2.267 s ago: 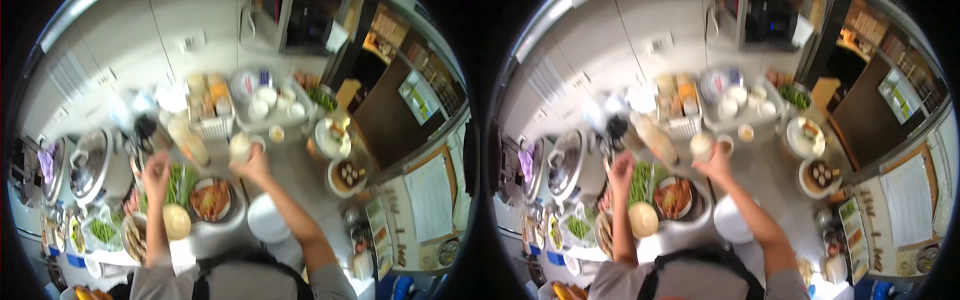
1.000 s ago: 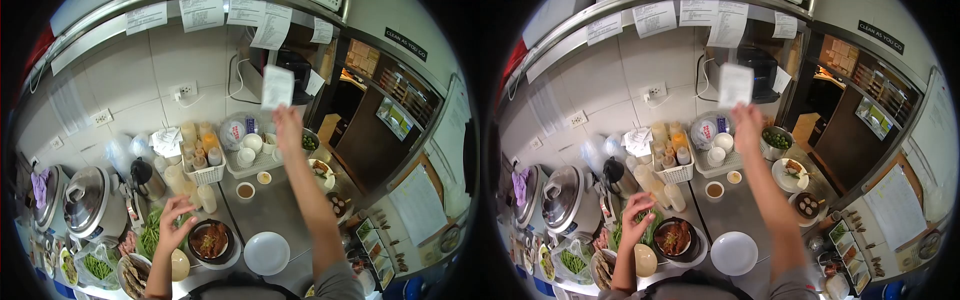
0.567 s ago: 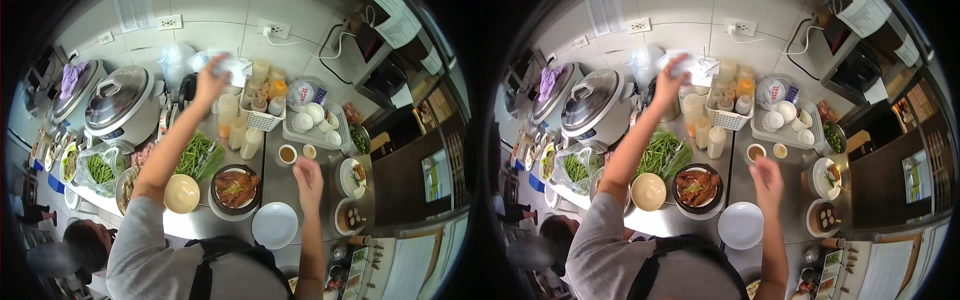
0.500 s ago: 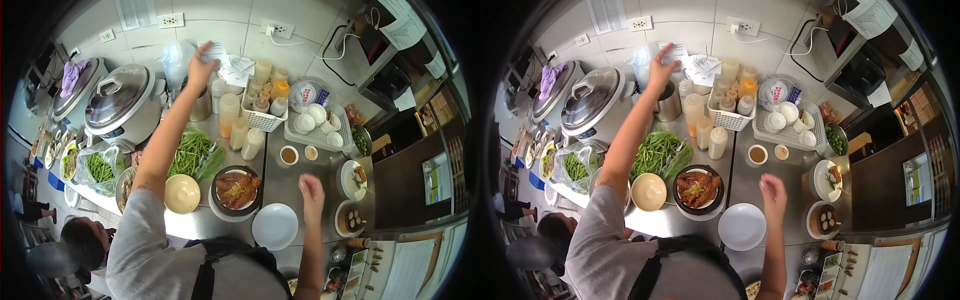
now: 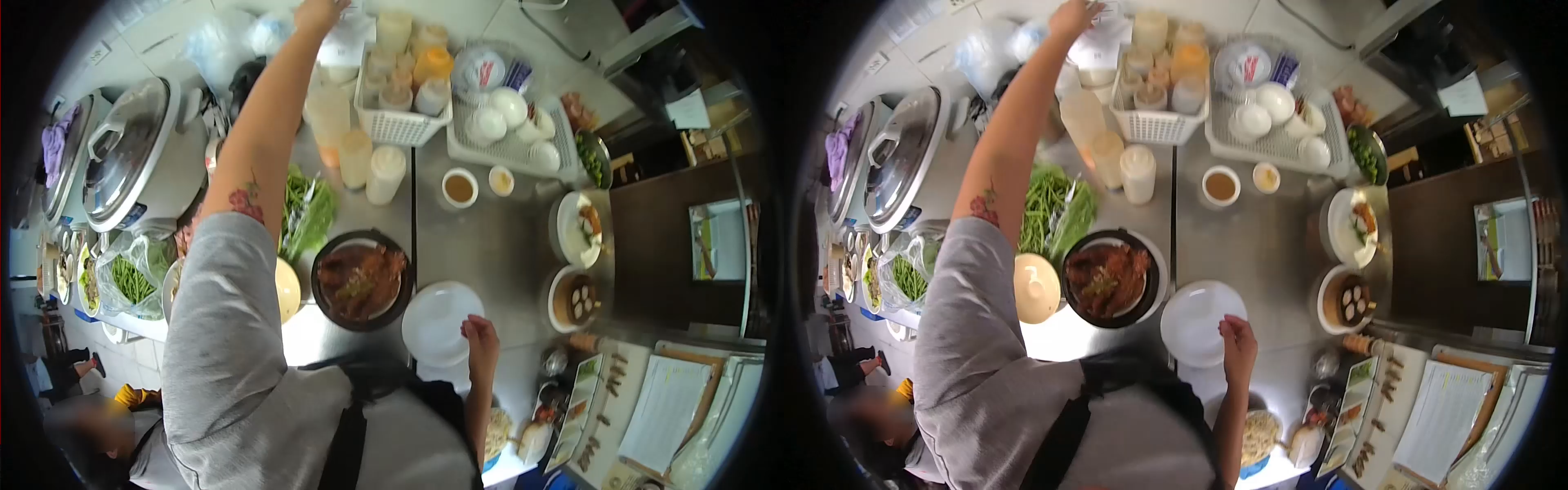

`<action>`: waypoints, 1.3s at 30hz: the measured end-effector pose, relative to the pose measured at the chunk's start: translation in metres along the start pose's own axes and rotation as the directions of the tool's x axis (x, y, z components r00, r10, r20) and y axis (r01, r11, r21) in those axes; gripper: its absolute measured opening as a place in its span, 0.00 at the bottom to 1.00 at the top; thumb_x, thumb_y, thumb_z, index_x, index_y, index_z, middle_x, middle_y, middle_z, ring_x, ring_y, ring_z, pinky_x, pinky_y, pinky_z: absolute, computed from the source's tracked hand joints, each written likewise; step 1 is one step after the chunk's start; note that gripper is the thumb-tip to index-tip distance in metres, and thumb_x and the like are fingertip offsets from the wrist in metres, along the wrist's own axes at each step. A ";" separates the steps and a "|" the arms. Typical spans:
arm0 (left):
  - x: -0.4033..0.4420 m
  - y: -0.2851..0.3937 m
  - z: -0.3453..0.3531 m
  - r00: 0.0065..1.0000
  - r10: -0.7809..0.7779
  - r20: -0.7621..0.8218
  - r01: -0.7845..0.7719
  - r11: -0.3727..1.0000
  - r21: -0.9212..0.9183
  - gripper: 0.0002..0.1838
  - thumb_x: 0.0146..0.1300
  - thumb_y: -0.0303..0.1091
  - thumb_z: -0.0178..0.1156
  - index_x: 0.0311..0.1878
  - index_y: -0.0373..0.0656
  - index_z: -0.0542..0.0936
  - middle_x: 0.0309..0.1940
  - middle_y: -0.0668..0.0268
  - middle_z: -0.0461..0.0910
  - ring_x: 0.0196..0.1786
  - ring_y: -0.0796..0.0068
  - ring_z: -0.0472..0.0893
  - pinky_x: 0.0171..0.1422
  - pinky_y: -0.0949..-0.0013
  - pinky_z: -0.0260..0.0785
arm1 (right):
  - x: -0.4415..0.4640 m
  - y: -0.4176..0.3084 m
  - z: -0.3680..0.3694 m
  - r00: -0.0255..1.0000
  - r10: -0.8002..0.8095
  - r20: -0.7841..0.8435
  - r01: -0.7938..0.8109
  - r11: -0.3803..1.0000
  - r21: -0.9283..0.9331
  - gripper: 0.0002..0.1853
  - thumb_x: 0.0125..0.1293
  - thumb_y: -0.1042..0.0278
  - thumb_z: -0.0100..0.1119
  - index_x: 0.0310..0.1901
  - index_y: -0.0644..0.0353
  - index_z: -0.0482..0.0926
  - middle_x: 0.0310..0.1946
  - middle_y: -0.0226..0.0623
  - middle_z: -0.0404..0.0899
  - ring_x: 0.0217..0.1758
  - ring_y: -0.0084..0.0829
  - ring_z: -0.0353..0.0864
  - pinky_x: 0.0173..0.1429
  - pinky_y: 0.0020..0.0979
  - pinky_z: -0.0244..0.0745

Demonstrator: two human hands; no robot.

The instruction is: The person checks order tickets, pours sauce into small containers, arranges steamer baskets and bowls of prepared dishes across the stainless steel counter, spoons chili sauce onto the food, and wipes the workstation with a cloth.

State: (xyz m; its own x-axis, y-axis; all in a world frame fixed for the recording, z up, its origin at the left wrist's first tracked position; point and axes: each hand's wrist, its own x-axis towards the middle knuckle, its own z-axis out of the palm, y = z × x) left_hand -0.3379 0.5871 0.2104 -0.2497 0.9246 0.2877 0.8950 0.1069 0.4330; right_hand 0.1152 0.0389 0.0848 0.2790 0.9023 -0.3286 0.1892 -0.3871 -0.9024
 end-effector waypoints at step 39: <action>-0.496 0.060 -0.111 0.700 0.668 0.251 -0.303 0.597 -0.743 0.56 0.31 0.41 0.78 0.66 0.27 0.64 0.59 0.41 0.72 0.63 0.46 0.71 0.71 0.58 0.60 | -0.044 -0.108 0.014 0.775 -0.530 0.343 0.570 0.821 -0.020 0.67 0.28 0.69 0.86 0.73 0.64 0.53 0.69 0.43 0.64 0.72 0.35 0.63 0.75 0.36 0.57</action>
State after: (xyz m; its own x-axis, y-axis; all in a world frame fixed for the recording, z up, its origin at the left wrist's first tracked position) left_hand -0.2014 0.0938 0.1887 0.5162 0.8107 0.2763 0.3349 -0.4880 0.8060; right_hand 0.0689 0.0436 0.1924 -0.2072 0.9699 0.1279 0.3333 0.1929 -0.9229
